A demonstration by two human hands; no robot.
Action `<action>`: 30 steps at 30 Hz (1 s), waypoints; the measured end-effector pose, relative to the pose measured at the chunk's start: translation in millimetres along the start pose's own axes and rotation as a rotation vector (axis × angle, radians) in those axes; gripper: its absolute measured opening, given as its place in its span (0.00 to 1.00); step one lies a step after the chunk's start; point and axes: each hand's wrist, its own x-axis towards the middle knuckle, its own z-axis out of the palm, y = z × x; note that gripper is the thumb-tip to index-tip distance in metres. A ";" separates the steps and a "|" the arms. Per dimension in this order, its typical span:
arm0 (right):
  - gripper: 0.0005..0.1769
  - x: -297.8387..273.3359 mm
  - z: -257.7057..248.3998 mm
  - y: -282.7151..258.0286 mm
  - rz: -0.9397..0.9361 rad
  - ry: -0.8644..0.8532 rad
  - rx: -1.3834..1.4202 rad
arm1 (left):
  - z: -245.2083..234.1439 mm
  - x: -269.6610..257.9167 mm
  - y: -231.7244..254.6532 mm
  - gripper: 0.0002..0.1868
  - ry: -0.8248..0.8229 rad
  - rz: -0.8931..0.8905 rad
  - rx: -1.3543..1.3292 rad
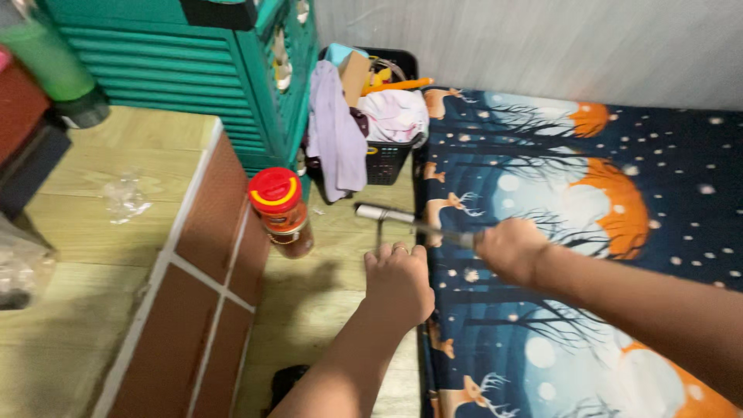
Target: The person sweeps the wooden floor with a small hand broom, moving around a bed and storage units. The person gathers debris into a pile near the bed.
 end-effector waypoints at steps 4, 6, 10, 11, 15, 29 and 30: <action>0.30 -80.6 1.9 8.6 -0.275 -0.050 -0.144 | 2.3 5.9 37.3 0.30 0.035 0.086 -0.103; 0.37 -115.9 -9.3 18.4 -0.318 -0.133 -0.167 | -1.5 7.7 64.7 0.35 -0.167 0.157 -0.172; 0.26 -148.4 -49.3 34.5 -0.272 -0.111 -0.061 | -8.0 3.1 95.0 0.33 -0.456 0.236 -0.348; 0.20 -153.4 -59.8 39.2 -0.253 -0.096 -0.095 | -8.6 4.9 99.5 0.25 -0.397 0.239 -0.389; 0.16 -144.5 -101.1 48.7 -0.210 0.009 -0.167 | -9.0 21.8 86.0 0.10 -0.136 0.173 -0.448; 0.11 -68.7 -80.5 -68.3 -0.429 0.243 0.047 | 92.8 42.5 -66.6 0.19 -0.347 0.071 -0.225; 0.09 -73.6 -84.4 -60.7 -0.439 0.163 -0.002 | 99.0 43.9 -54.3 0.20 -0.434 0.008 -0.300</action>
